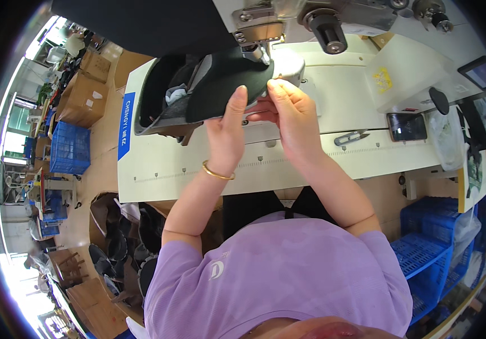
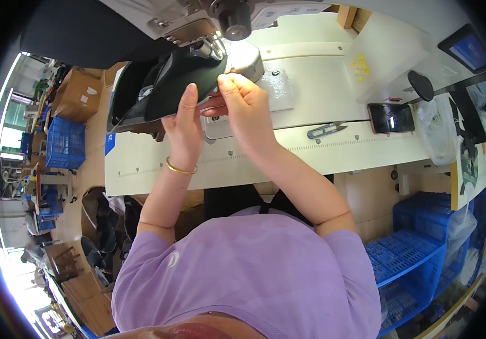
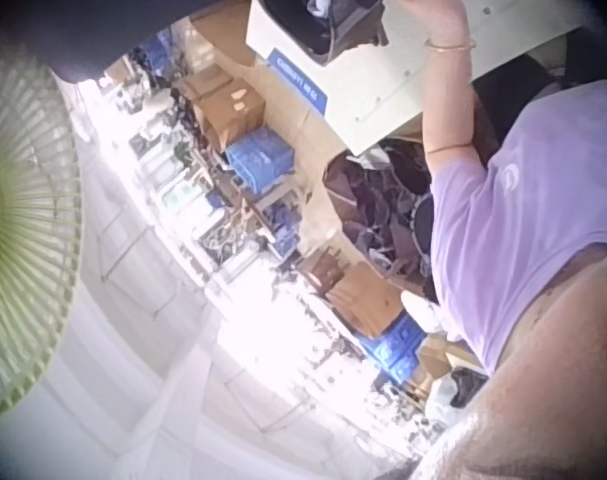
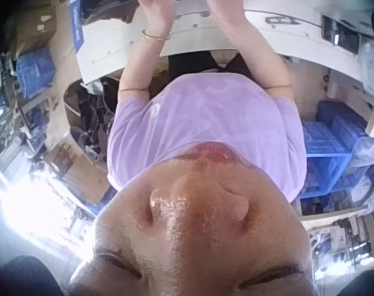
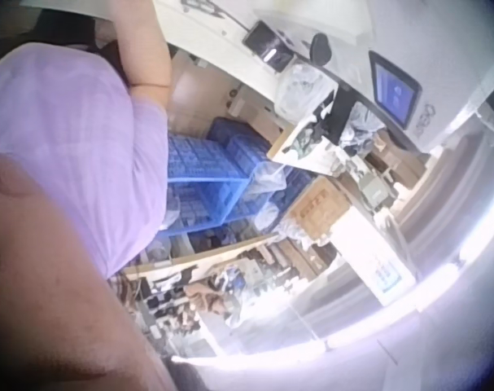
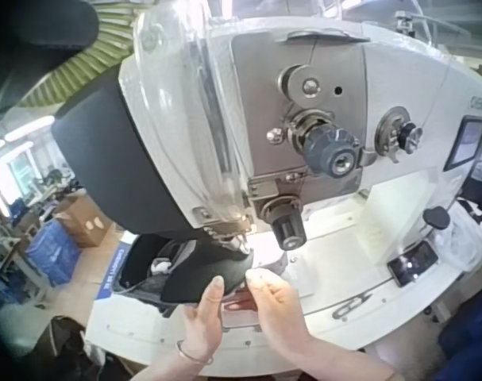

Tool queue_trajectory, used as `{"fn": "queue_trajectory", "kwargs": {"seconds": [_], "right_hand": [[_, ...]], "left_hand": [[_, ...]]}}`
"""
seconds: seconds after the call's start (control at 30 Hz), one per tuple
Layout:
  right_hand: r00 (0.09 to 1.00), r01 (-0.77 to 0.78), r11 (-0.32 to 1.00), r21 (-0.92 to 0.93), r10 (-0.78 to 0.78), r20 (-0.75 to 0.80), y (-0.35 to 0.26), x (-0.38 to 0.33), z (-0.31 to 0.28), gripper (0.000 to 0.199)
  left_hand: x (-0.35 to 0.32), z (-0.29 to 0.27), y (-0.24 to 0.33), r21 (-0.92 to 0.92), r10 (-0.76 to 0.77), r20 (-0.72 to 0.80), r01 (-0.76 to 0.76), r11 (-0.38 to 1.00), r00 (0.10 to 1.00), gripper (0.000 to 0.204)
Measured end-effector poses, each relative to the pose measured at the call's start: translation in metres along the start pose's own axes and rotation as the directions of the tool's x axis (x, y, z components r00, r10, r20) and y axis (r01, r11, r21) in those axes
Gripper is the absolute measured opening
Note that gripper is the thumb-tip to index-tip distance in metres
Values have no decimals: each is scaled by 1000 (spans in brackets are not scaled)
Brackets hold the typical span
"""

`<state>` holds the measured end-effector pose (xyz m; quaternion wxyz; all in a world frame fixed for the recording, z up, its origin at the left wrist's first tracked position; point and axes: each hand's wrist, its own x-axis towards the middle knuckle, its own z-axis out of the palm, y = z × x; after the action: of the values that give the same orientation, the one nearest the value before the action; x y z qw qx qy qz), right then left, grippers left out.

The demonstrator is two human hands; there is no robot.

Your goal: Inspecting shoe upper components and positioning them on a workstation.

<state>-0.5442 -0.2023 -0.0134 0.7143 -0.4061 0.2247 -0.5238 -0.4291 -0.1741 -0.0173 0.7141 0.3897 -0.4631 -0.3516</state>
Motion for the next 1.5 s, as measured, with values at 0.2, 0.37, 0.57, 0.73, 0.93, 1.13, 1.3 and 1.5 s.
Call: {"fn": "queue_trajectory", "kwargs": {"seconds": [0.2,0.37,0.57,0.73,0.93,1.13,1.3,1.5], "right_hand": [[997,19,1000,6,-18,-69,-4,-2,0,22],[999,18,1000,-25,-19,-41,-7,-6,2,19],[1000,-16,994,-106,16,-5,-9,-17,-8,24],[984,-69,995,72,56,171,7,-24,19,23],[980,-102,988,119,80,180,13,-24,14,26],[980,-123,982,141,98,174,8,-24,8,27],[979,-133,981,144,107,175,4,-19,6,27],[984,-138,985,104,124,126,-1,-26,6,25]], "left_hand": [[-8,28,-14,171,113,-115,-92,981,987,24],[-23,33,-22,383,187,-52,-153,911,981,19],[-72,-62,91,684,7,647,-584,437,763,27],[106,-149,53,647,148,100,-177,741,984,44],[139,-162,28,372,-372,131,303,878,919,25],[141,-141,70,240,-239,128,204,949,963,20],[128,-143,78,302,-238,115,194,933,964,16],[107,-134,88,323,-218,72,184,928,973,16]]}}
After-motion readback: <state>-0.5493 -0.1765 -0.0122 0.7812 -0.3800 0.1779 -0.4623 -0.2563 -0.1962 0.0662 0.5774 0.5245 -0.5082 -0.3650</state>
